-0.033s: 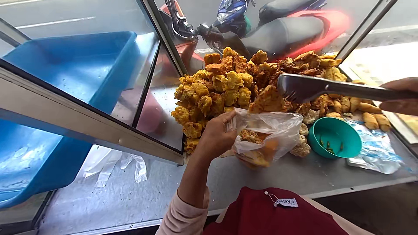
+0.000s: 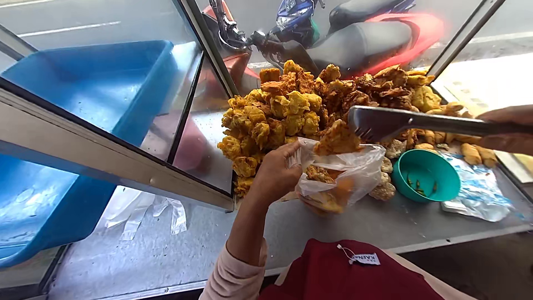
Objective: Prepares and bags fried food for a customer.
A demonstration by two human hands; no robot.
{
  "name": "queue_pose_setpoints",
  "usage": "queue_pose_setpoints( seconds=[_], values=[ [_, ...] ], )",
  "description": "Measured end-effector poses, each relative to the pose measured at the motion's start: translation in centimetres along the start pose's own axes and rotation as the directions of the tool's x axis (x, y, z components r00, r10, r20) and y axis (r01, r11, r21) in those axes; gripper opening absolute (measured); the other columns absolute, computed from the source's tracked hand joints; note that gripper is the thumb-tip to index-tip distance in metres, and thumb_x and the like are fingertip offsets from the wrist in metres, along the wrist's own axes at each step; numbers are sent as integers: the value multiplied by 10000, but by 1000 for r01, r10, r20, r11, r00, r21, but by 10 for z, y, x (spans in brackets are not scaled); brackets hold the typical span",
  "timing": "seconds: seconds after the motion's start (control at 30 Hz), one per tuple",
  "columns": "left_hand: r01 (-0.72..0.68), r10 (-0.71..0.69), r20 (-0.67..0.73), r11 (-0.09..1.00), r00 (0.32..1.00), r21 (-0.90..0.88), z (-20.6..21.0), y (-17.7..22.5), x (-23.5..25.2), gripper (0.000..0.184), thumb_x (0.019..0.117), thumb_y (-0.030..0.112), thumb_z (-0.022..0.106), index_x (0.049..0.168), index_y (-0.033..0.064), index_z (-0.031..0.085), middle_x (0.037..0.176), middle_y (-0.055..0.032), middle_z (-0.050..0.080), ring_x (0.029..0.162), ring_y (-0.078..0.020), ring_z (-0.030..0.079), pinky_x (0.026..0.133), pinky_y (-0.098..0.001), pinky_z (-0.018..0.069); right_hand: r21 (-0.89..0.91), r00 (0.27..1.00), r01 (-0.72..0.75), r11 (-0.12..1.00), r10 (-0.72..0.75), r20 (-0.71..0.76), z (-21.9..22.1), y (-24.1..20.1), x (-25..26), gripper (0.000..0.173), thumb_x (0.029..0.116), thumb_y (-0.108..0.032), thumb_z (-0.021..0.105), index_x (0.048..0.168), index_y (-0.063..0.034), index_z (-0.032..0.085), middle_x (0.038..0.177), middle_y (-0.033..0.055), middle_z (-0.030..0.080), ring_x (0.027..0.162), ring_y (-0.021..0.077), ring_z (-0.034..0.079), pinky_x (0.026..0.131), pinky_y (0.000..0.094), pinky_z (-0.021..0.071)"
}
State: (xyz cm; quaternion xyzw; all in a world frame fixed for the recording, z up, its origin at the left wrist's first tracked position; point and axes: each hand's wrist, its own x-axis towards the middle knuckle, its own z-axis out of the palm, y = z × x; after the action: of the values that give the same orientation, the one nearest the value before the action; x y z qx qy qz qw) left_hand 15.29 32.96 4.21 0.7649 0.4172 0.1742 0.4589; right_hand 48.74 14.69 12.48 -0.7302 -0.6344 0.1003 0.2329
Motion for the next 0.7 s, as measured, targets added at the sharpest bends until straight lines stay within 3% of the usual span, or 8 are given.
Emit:
queue_pose_setpoints(
  seconds=[0.07, 0.1, 0.17, 0.27, 0.37, 0.43, 0.57, 0.7],
  values=[
    [17, -17, -2, 999, 1000, -40, 1, -2, 1, 521, 939, -40, 588, 1446, 82, 570, 1425, -94, 590, 987, -144, 662, 793, -343, 556, 25, 991, 102, 995, -103, 79, 10, -2, 0, 143, 937, -20, 656, 1055, 26, 722, 853, 90, 714, 710, 113, 644, 674, 297, 557],
    [16, -17, -10, 998, 1000, -62, 1, -3, 1, 538, 936, -43, 594, 1456, 91, 564, 1438, -76, 587, 1025, -132, 664, 827, -337, 559, -43, 977, 208, 977, -205, 63, 19, 14, 1, 233, 951, -252, 643, 1089, -98, 749, 885, -13, 731, 738, 44, 669, 666, 269, 586],
    [13, -16, -23, 994, 1000, -108, 0, -5, -2, 558, 929, -53, 610, 1465, 93, 554, 1469, -55, 573, 1126, -116, 651, 919, -336, 546, -159, 964, 264, 951, -267, 1, 32, 36, 5, 436, 985, -521, 530, 1147, -176, 742, 903, -45, 715, 755, 72, 665, 651, 363, 580],
    [-2, -4, -51, 993, 999, -120, 0, -4, -7, 551, 918, -55, 623, 1448, 88, 571, 1472, -49, 570, 1125, -94, 642, 910, -309, 540, -250, 994, 59, 966, -79, -70, 32, 55, 24, 410, 1016, -416, 539, 1123, -61, 715, 788, 148, 668, 656, 345, 633, 559, 607, 482],
    [-32, 27, -51, 993, 998, -117, 1, -3, -10, 555, 915, -39, 611, 1452, 99, 571, 1489, -48, 555, 1185, -104, 619, 947, -325, 525, -275, 930, -367, 888, 360, -80, 35, 52, 61, 363, 1050, -328, 616, 1101, 24, 691, 925, 341, 665, 907, 583, 633, 730, 773, 436],
    [-34, 28, -49, 991, 998, -130, 2, 0, -11, 545, 923, -21, 608, 1455, 93, 569, 1498, -52, 549, 1201, -99, 615, 959, -313, 520, -304, 873, -472, 827, 487, -30, 43, 60, 89, 427, 1056, -367, 591, 1052, 53, 667, 996, 359, 651, 1004, 592, 614, 774, 772, 432],
    [-23, 16, -48, 989, 999, -144, 1, 0, -11, 537, 929, -11, 609, 1454, 96, 569, 1482, -52, 560, 1178, -85, 620, 948, -299, 521, -310, 905, -388, 868, 422, 51, 59, 78, 124, 379, 1032, -375, 632, 1068, -9, 725, 1063, 315, 681, 1068, 545, 625, 832, 763, 445],
    [-13, 4, -49, 985, 999, -170, 1, -3, -10, 524, 916, -31, 598, 1430, 72, 582, 1476, -61, 561, 1125, -84, 634, 899, -289, 532, -353, 909, -394, 849, 417, -14, 59, 61, 122, 309, 1040, -318, 617, 1072, -31, 727, 1067, 305, 686, 1070, 550, 627, 806, 747, 444]
  ],
)
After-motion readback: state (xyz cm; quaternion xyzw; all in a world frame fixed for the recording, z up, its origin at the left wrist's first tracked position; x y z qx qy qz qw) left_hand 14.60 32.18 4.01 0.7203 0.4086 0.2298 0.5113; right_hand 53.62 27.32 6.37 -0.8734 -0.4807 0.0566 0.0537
